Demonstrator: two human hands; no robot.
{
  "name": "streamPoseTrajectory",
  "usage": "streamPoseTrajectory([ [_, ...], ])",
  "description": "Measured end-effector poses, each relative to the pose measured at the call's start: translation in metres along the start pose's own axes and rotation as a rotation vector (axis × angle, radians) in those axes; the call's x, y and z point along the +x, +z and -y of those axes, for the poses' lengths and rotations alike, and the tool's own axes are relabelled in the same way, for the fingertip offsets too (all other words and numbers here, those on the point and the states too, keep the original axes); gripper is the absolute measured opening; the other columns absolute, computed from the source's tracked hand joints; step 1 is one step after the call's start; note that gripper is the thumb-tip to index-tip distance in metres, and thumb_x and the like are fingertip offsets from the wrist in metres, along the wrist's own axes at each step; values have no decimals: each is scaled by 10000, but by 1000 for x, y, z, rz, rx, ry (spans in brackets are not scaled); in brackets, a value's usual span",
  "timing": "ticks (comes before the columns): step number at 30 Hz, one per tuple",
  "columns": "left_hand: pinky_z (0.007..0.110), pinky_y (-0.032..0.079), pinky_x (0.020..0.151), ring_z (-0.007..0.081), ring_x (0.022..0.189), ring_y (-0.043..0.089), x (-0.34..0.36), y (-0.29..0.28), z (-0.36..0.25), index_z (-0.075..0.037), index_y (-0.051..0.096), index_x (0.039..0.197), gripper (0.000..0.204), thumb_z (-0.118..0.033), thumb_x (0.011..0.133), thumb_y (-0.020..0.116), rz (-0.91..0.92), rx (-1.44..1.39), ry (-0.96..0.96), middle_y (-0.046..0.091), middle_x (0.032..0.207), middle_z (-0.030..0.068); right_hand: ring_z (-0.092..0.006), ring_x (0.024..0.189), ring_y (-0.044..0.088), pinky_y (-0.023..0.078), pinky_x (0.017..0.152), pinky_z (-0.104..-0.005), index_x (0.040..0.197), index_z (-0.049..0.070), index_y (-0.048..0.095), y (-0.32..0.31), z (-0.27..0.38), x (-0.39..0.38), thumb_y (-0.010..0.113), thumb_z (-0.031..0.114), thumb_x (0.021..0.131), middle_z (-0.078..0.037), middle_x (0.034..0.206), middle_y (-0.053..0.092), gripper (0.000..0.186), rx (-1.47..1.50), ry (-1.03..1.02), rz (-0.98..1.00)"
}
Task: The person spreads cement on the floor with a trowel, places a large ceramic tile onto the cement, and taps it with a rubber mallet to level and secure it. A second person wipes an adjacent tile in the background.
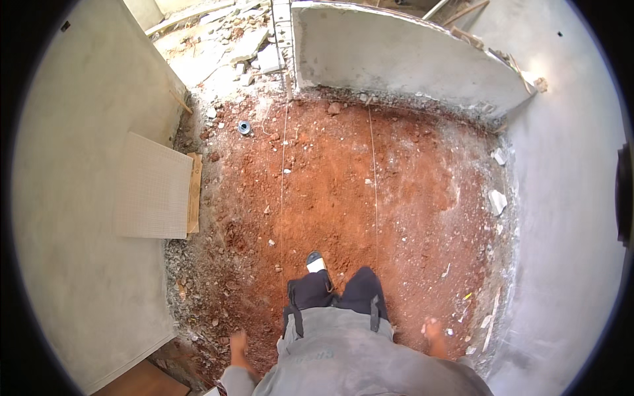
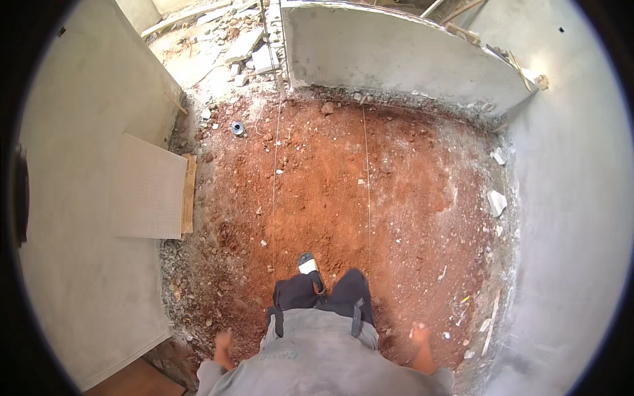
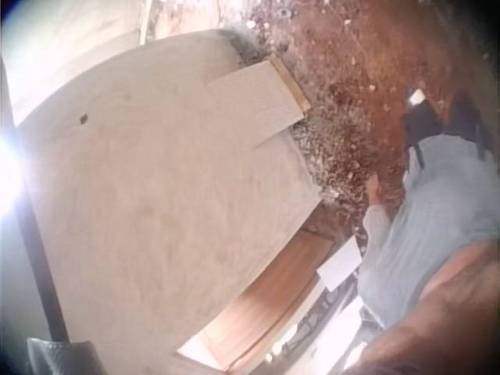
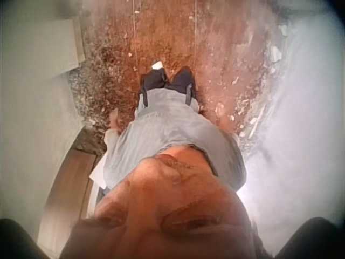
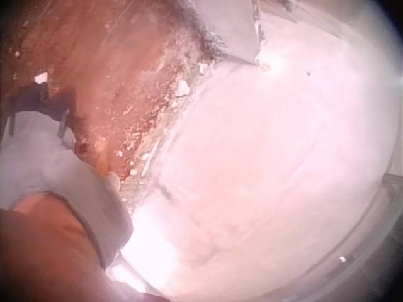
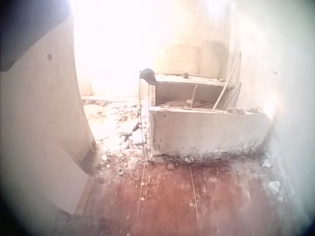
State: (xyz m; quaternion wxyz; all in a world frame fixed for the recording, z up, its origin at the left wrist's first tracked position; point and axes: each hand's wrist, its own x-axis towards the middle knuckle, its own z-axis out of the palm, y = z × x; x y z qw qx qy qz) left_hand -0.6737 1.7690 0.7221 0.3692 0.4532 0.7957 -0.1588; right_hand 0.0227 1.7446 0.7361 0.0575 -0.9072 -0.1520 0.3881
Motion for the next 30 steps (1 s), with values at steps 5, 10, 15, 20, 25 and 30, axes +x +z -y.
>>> streamPoseTrajectory([
  [5,388,422,1015,337,1187,573,149,-205,-237,26,594,1235,467,-353,963,564,-424,-674,325,605,1256,221,-220,508,593,485,530,-378,772,14,638,-6,12,7,563,283,939,-111,623,636,325,-67,21,150],
  [10,386,432,1006,333,1178,581,215,-280,-397,24,601,1225,455,-341,955,581,-429,-936,482,608,1243,232,-272,528,593,479,563,-424,751,15,639,-67,132,119,543,290,940,-130,624,637,347,-534,-301,169],
  [15,404,437,997,372,1170,574,245,-195,-415,16,628,1189,435,-336,943,560,-348,-796,7,621,1212,245,-324,548,593,472,596,-470,729,17,640,-159,372,246,523,297,942,-149,624,639,370,-1309,-1087,-185],
  [20,423,482,849,362,976,648,169,-86,-365,26,678,1032,396,-341,913,586,-251,-835,-528,682,1013,229,-198,624,536,417,579,-385,780,0,609,-122,752,253,536,297,959,-93,673,583,355,-392,-1094,37],
  [25,409,492,847,324,914,669,136,-53,-370,12,690,1041,376,-330,914,599,-185,-925,-783,704,954,213,-213,970,630,467,901,-336,1046,-9,667,0,969,191,569,339,946,-140,997,689,375,-475,-1023,155],
  [30,418,464,942,345,1038,643,281,-94,-425,-33,657,1173,438,-362,883,656,-215,-1053,-767,680,1123,212,-308,1085,624,465,947,-393,1085,32,676,129,1073,205,570,375,943,-161,1151,675,386,-859,-1140,344],
])
